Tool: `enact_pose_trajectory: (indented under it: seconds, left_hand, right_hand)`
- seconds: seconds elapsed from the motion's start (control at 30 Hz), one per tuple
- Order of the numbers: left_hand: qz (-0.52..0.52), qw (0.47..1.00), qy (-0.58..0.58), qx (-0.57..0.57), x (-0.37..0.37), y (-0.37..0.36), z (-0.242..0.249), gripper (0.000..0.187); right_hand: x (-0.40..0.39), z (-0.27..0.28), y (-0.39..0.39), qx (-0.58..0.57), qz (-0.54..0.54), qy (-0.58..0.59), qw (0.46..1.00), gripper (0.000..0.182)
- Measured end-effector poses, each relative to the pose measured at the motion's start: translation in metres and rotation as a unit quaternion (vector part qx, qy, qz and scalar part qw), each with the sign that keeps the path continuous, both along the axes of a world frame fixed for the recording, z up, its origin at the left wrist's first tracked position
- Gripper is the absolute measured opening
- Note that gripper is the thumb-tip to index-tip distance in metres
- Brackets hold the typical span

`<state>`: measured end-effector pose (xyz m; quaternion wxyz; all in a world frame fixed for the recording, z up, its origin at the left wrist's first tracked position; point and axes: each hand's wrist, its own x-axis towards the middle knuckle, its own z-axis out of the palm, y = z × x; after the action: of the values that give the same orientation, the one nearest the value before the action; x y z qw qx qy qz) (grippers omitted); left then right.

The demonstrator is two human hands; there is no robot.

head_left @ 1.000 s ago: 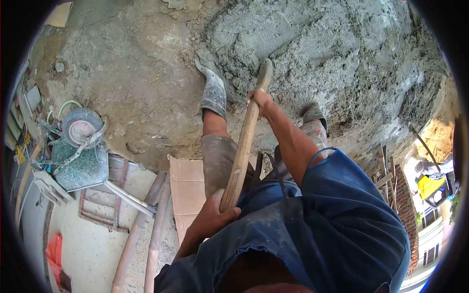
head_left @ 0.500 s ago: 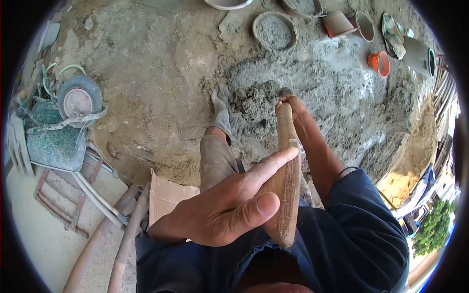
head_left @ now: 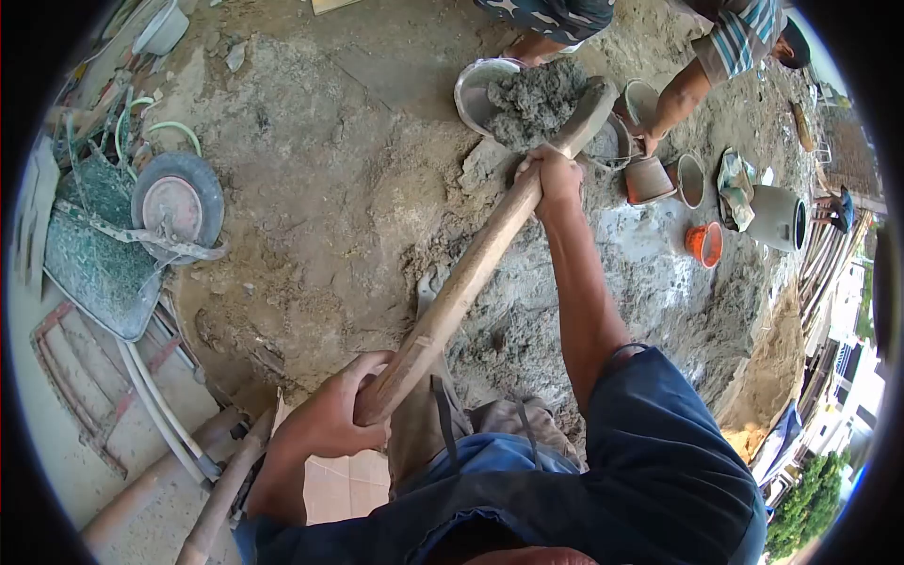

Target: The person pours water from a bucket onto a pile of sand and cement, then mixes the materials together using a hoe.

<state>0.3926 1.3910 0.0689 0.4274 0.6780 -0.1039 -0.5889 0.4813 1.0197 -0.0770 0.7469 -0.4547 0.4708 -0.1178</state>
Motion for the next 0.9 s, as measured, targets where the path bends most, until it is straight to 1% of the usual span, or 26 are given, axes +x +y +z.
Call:
enact_pose_trajectory:
  seconds: [0.03, 0.07, 0.1, 0.13, 0.17, 0.2, 0.23, 0.3, 0.33, 0.4, 0.43, 0.47, 0.5, 0.53, 0.57, 0.63, 0.7, 0.73, 0.77, 0.83, 0.87, 0.9]
  left_hand:
    - [-0.032, 0.989, -0.119, 0.078, -0.003, 0.002, -0.051, 0.063]
    - [0.000, 0.984, -0.075, 0.161, -0.003, 0.003, -0.105, 0.045]
    - [-0.007, 0.978, -0.131, 0.161, -0.007, 0.011, -0.172, 0.040]
    - [-0.014, 0.968, -0.191, 0.160, -0.011, 0.020, -0.235, 0.035]
    - [0.009, 0.965, -0.211, 0.154, -0.014, 0.025, -0.286, 0.033]
    - [0.032, 0.963, -0.225, 0.147, -0.020, 0.029, -0.320, 0.031]
    - [0.033, 0.965, -0.209, 0.152, -0.024, 0.028, -0.336, 0.031]
    - [0.049, 0.952, -0.253, 0.165, -0.031, 0.028, -0.360, 0.032]
    - [0.056, 0.940, -0.282, 0.185, -0.039, 0.031, -0.369, 0.035]
    - [0.039, 0.932, -0.302, 0.194, -0.045, 0.035, -0.345, 0.036]
    - [0.024, 0.924, -0.325, 0.202, -0.048, 0.038, -0.326, 0.037]
    - [0.006, 0.924, -0.325, 0.201, -0.054, 0.046, -0.304, 0.038]
    - [-0.012, 0.925, -0.322, 0.201, -0.065, 0.056, -0.277, 0.040]
    - [-0.023, 0.938, -0.297, 0.178, -0.079, 0.068, -0.245, 0.039]
    - [-0.035, 0.950, -0.268, 0.155, -0.095, 0.076, -0.210, 0.037]
    - [-0.097, 0.960, -0.192, 0.181, -0.131, 0.081, -0.140, 0.030]
    - [-0.124, 0.958, -0.152, 0.208, -0.161, 0.070, -0.086, 0.023]
    - [-0.132, 0.956, -0.134, 0.225, -0.176, 0.063, -0.073, 0.021]
    - [-0.155, 0.954, -0.116, 0.230, -0.189, 0.053, -0.066, 0.021]
    - [-0.171, 0.953, -0.113, 0.223, -0.202, 0.013, -0.075, 0.021]
    - [-0.225, 0.940, -0.073, 0.246, -0.198, -0.023, -0.079, 0.026]
    - [-0.236, 0.938, -0.076, 0.243, -0.206, -0.045, -0.096, 0.033]
  right_hand:
    - [0.010, -0.030, 0.013, -0.038, -0.007, 0.009, 0.999, 0.004]
    - [0.018, -0.058, 0.025, -0.024, 0.008, 0.005, 1.000, 0.004]
    - [0.028, -0.087, 0.034, -0.008, 0.021, -0.003, 1.000, 0.005]
    - [0.037, -0.118, 0.041, -0.025, 0.009, 0.027, 0.999, 0.008]
    - [0.047, -0.127, 0.047, -0.021, 0.013, 0.025, 0.999, 0.008]
    - [0.051, -0.136, 0.052, -0.030, -0.003, 0.018, 0.999, 0.009]
    - [0.045, -0.146, 0.057, -0.038, -0.019, 0.022, 0.999, 0.010]
    - [0.030, -0.153, 0.059, -0.045, -0.007, 0.055, 0.997, 0.009]
    - [0.023, -0.155, 0.056, -0.030, -0.006, 0.038, 0.999, 0.008]
    - [0.003, -0.144, 0.058, -0.012, -0.026, -0.024, 0.999, 0.006]
    - [-0.012, -0.134, 0.059, 0.026, -0.029, -0.037, 0.999, 0.007]
    - [-0.032, -0.126, 0.061, 0.065, -0.035, -0.050, 0.996, 0.009]
    - [-0.055, -0.106, 0.063, 0.105, -0.040, -0.053, 0.992, 0.010]
    - [-0.081, -0.085, 0.066, 0.145, -0.045, -0.055, 0.987, 0.010]
    - [-0.114, -0.080, 0.065, 0.195, -0.056, -0.043, 0.978, 0.009]
    - [-0.172, -0.040, 0.068, 0.253, -0.080, -0.026, 0.964, 0.006]
    - [-0.230, -0.040, 0.062, 0.283, -0.115, 0.019, 0.952, 0.005]
    - [-0.262, -0.042, 0.059, 0.307, -0.134, 0.052, 0.941, 0.005]
    - [-0.291, -0.058, 0.051, 0.319, -0.137, 0.068, 0.935, 0.003]
    - [-0.332, -0.086, 0.024, 0.313, -0.156, 0.138, 0.927, 0.007]
    - [-0.354, -0.112, 0.005, 0.293, -0.162, 0.135, 0.932, 0.008]
    - [-0.377, -0.138, -0.016, 0.274, -0.170, 0.135, 0.937, 0.009]
